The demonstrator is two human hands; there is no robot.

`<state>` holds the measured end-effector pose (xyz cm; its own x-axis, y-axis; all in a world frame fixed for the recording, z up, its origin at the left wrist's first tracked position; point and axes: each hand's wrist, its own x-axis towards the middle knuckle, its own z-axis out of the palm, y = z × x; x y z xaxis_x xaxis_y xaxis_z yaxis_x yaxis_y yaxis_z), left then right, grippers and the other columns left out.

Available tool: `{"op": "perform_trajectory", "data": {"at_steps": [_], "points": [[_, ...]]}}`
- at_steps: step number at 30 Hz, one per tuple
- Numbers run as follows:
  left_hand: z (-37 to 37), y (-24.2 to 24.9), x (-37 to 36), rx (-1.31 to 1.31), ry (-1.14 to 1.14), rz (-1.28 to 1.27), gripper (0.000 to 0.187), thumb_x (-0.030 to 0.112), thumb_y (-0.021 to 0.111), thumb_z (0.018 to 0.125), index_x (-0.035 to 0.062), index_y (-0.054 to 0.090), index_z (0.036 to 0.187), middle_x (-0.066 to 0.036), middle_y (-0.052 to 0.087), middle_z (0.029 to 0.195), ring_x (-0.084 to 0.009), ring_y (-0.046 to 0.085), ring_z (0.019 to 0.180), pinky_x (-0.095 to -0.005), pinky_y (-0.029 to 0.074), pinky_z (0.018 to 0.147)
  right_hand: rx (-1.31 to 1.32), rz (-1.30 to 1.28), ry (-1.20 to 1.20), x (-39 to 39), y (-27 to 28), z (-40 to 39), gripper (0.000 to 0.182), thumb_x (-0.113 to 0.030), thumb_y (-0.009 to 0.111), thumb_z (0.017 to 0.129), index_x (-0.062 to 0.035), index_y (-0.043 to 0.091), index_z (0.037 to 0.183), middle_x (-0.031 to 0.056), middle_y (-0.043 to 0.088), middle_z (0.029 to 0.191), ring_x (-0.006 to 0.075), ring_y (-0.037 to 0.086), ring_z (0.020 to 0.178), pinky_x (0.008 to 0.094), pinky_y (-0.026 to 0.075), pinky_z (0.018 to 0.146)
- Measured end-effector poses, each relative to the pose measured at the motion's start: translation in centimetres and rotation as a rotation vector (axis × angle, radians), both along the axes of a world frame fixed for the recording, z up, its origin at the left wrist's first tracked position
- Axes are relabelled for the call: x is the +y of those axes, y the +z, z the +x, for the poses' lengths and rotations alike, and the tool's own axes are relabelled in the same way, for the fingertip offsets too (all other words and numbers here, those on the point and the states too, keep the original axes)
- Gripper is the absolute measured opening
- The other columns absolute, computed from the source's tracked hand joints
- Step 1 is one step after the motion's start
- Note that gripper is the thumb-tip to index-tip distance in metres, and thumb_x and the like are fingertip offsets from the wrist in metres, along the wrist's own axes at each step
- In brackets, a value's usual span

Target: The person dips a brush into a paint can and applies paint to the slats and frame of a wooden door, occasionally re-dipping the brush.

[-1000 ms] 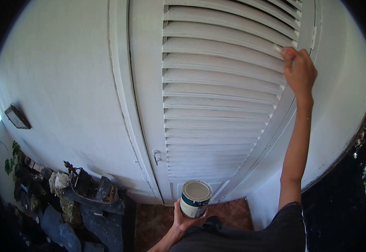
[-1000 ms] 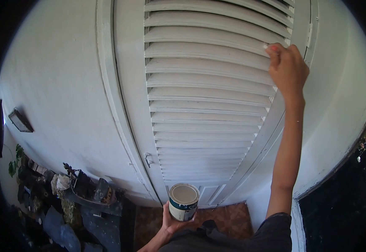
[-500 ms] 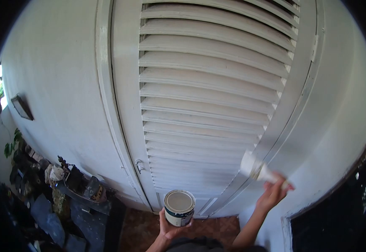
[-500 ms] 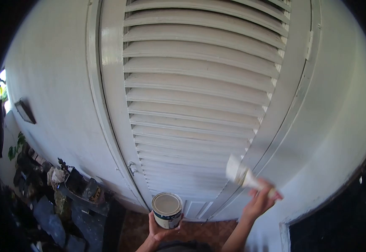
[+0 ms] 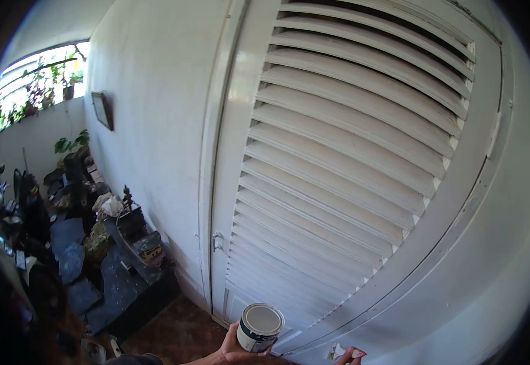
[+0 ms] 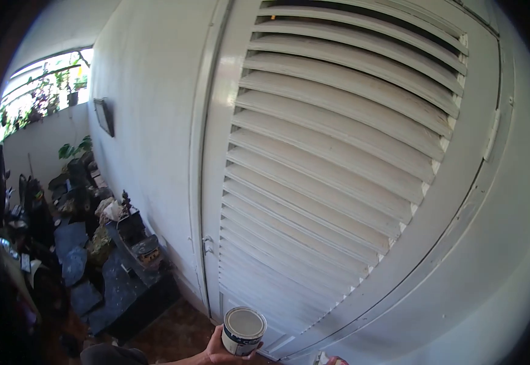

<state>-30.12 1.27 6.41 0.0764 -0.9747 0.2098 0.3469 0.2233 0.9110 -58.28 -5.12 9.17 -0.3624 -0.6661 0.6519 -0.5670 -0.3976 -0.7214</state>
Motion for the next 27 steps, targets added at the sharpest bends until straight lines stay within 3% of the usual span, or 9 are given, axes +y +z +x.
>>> {"op": "perform_trajectory", "data": {"at_steps": [2,8,9,16,17,20,24,25,27], "points": [[-1.3,-1.9,0.1,0.310,-0.012,0.057,0.075,0.015,0.091,0.073,0.0107,0.057,0.140,-0.012,0.070,0.130,-0.0265,0.065,0.123,-0.0467,0.055,0.102,-0.036,0.028,0.013,-0.9,1.3,-0.7,0.025,-0.018,0.065,0.103,0.0061,0.069,0.097,0.0085,0.065,0.072,0.0157,0.051,0.062,0.0349,0.040,0.052],[-2.3,1.7,2.3,-0.015,0.125,-0.062,0.065,0.015,0.090,0.074,0.0104,0.063,0.133,-0.011,0.070,0.129,-0.0242,0.067,0.120,-0.0425,0.058,0.099,-0.079,-0.013,0.160,-2.9,2.1,-0.4,0.027,-0.021,0.067,0.103,0.0058,0.068,0.099,0.0089,0.066,0.081,0.0146,0.054,0.069,0.0344,0.044,0.056],[-2.5,0.4,2.4,-0.056,0.144,-0.033,0.058,0.029,0.082,0.082,0.0105,0.063,0.133,-0.011,0.068,0.133,-0.0248,0.065,0.121,-0.0472,0.056,0.102,-0.086,-0.010,0.190,-3.0,1.9,-0.1,0.027,-0.021,0.067,0.103,0.0058,0.067,0.099,0.0091,0.065,0.082,0.0144,0.054,0.069,0.0340,0.045,0.056],[-2.0,-5.5,0.7,0.421,0.118,0.055,0.050,0.039,0.065,0.095,0.0131,0.059,0.137,-0.012,0.066,0.133,-0.0298,0.062,0.125,-0.0514,0.052,0.105,0.025,0.091,0.296,-3.2,-0.6,1.8,0.025,-0.022,0.070,0.101,0.0033,0.067,0.099,0.0078,0.066,0.084,0.0133,0.057,0.071,0.0314,0.049,0.060],[-1.3,-5.0,0.5,0.730,0.001,0.173,0.048,0.035,0.067,0.094,0.0129,0.059,0.136,-0.011,0.067,0.131,-0.0290,0.061,0.125,-0.0516,0.052,0.105,-0.035,0.076,0.321,-3.5,-0.7,2.3,0.026,-0.023,0.070,0.101,0.0028,0.067,0.097,0.0068,0.064,0.081,0.0125,0.054,0.069,0.0324,0.047,0.058],[-0.8,-3.0,1.5,0.697,0.049,0.147,0.044,0.034,0.066,0.094,0.0125,0.060,0.132,-0.010,0.067,0.130,-0.0268,0.063,0.122,-0.0488,0.055,0.104,0.009,-0.004,0.362,-4.6,0.3,3.2,0.027,-0.024,0.071,0.101,0.0017,0.066,0.094,0.0048,0.062,0.077,0.0123,0.051,0.068,0.0333,0.046,0.057],[0.8,-3.8,3.3,-0.089,0.466,-0.015,0.098,0.014,0.095,0.069,0.0149,0.038,0.148,-0.009,0.063,0.132,-0.0216,0.063,0.122,-0.0458,0.056,0.102,0.081,0.143,0.328,-6.3,1.2,4.4,0.026,-0.022,0.071,0.101,0.0013,0.064,0.091,0.0022,0.057,0.074,0.0126,0.048,0.068,0.0329,0.044,0.057],[2.0,-7.3,1.9,0.321,0.311,0.180,0.123,0.004,0.101,0.055,0.0154,0.026,0.152,-0.009,0.061,0.134,-0.0196,0.061,0.123,-0.0429,0.057,0.102,0.089,0.089,0.344,-6.5,2.0,5.4,0.026,-0.022,0.070,0.101,0.0011,0.064,0.091,0.0018,0.056,0.073,0.0123,0.047,0.067,0.0327,0.043,0.056],[3.2,-7.6,1.6,0.281,0.340,0.118,0.120,0.006,0.101,0.056,0.0146,0.028,0.152,-0.010,0.061,0.134,-0.0197,0.062,0.121,-0.0416,0.057,0.100,0.066,0.012,0.378,-7.0,3.4,7.1,0.025,-0.022,0.069,0.102,0.0001,0.064,0.091,0.0010,0.054,0.072,0.0108,0.045,0.064,0.0314,0.040,0.054]]}}
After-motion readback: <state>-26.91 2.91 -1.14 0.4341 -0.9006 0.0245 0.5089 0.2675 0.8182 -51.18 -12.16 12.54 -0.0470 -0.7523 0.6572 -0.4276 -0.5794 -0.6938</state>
